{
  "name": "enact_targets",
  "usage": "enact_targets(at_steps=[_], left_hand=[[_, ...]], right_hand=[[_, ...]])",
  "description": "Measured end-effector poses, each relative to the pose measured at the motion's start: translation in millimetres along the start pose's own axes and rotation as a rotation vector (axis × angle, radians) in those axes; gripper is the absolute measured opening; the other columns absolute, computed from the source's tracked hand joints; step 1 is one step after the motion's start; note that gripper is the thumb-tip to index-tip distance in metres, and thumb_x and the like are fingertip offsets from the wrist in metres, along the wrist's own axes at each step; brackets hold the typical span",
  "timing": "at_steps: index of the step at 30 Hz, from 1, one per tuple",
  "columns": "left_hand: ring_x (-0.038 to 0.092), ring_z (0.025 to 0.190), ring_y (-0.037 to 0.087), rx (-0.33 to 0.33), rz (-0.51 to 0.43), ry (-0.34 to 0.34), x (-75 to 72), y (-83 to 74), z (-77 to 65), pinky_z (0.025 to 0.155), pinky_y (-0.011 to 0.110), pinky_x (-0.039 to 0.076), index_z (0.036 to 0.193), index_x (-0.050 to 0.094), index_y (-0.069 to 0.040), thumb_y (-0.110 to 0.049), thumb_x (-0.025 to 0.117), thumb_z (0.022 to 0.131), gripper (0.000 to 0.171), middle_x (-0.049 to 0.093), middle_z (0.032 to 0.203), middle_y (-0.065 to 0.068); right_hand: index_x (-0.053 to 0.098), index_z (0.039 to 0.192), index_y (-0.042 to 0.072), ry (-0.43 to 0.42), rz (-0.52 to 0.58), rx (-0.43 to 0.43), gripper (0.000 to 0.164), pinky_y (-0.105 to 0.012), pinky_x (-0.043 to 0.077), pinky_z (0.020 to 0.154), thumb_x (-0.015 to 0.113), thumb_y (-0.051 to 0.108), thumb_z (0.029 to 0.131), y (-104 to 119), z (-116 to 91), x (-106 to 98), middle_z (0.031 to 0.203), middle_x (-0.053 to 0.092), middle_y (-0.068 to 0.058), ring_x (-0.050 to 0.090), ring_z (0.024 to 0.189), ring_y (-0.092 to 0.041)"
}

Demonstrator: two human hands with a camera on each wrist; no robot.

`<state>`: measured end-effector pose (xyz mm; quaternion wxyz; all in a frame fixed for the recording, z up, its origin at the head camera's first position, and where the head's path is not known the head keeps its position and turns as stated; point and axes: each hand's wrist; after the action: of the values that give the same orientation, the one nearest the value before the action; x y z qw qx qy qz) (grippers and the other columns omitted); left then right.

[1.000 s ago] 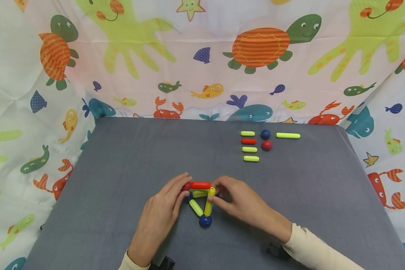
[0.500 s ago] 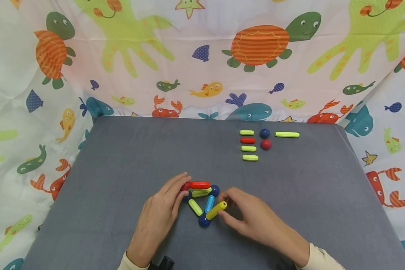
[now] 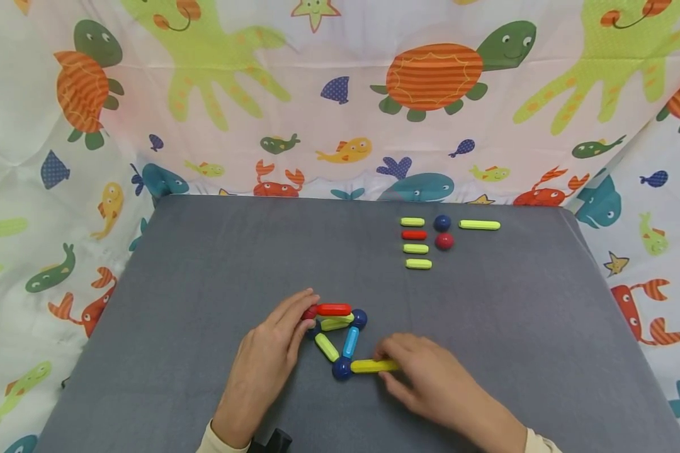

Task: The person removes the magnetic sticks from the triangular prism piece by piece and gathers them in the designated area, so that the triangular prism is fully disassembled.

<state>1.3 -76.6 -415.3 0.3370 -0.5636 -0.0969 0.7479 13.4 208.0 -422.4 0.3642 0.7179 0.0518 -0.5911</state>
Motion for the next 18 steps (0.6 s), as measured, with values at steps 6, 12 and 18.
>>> enact_targets(at_steps=[6, 12, 18], left_hand=[[0.077, 0.103, 0.022, -0.001, 0.003, -0.004, 0.3, 1.0, -0.1, 0.074, 0.037, 0.064, 0.137, 0.069, -0.018, -0.021, 0.073, 0.100, 0.037, 0.066, 0.144, -0.001], [0.077, 0.103, 0.022, 0.005, 0.008, -0.008, 0.2, 1.4, -0.2, 0.075, 0.037, 0.063, 0.137, 0.069, -0.018, -0.020, 0.074, 0.099, 0.038, 0.066, 0.144, -0.001], [0.077, 0.104, 0.021, 0.002, 0.008, -0.001, 0.2, 1.5, -0.3, 0.076, 0.036, 0.063, 0.137, 0.068, -0.019, -0.020, 0.074, 0.100, 0.038, 0.066, 0.144, -0.001]], right_hand=[[0.070, 0.113, 0.031, -0.009, -0.049, -0.014, 0.024, -0.036, 0.059, 0.083, 0.083, 0.031, 0.094, 2, 4, 12, 0.105, 0.063, 0.025, 0.059, 0.092, 0.003], [0.071, 0.108, 0.029, -0.035, -0.091, -0.024, 0.023, -0.036, 0.058, 0.081, 0.086, 0.032, 0.091, 5, 10, 22, 0.100, 0.063, 0.023, 0.057, 0.087, 0.002], [0.072, 0.108, 0.028, -0.062, -0.094, -0.046, 0.023, -0.036, 0.058, 0.081, 0.086, 0.034, 0.092, 6, 15, 31, 0.099, 0.065, 0.021, 0.058, 0.086, 0.002]])
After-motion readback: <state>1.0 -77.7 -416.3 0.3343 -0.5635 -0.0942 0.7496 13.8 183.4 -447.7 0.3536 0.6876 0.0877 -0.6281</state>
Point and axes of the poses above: each hand's wrist, its own z-axis towards the middle knuckle, its own x-axis out of the palm, y = z × x
